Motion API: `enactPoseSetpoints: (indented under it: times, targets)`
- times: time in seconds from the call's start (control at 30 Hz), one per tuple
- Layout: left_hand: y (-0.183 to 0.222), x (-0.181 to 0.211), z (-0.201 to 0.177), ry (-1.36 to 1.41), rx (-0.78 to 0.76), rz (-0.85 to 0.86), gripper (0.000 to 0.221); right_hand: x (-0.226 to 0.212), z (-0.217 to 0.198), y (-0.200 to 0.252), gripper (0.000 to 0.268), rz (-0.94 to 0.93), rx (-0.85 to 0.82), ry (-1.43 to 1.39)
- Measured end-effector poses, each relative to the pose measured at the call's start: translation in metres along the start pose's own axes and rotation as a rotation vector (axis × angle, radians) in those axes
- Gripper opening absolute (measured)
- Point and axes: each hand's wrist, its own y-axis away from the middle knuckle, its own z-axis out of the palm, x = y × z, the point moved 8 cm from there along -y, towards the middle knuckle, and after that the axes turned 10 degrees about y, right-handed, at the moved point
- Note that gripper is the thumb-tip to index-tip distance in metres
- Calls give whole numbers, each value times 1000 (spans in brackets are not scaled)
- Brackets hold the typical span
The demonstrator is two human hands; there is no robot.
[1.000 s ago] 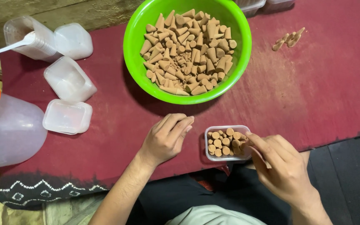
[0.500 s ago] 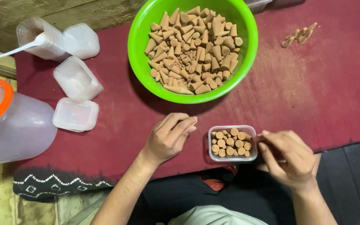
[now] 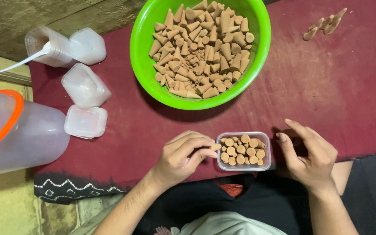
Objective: The person is picking up incense cones from a large green bowl and arranging them into small plastic containers for packaging.
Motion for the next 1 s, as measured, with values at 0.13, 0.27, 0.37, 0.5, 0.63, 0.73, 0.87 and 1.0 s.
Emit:
enactPoseSetpoints:
  times: [0.13, 0.27, 0.37, 0.5, 0.63, 0.73, 0.87, 1.0]
  targets:
    - [-5, 6, 8, -55, -64, 36, 5, 0, -1, 0, 26, -17, 9, -22]
    - [-8, 9, 13, -144, -135, 100, 9, -1, -2, 0, 25, -46, 20, -21]
    - [-7, 8, 16, -167, -147, 103, 8, -1, -3, 1, 26, -45, 19, -25]
    - [-5, 4, 19, -237, -154, 98, 9, -2, -4, 1, 26, -62, 29, -20]
    - [-5, 2, 22, -252, -172, 81, 9, -1, -5, 1, 25, -66, 42, -38]
    - [-3, 0, 26, -252, -201, 68, 9, -1, -5, 1, 26, -58, 37, -47]
    - [-3, 0, 28, -247, -199, 22, 14, -1, -6, 1, 25, -42, 29, -52]
    - [-2, 2, 31, -308, -178, 9, 21, -1, -7, -1, 25, -41, 28, -68]
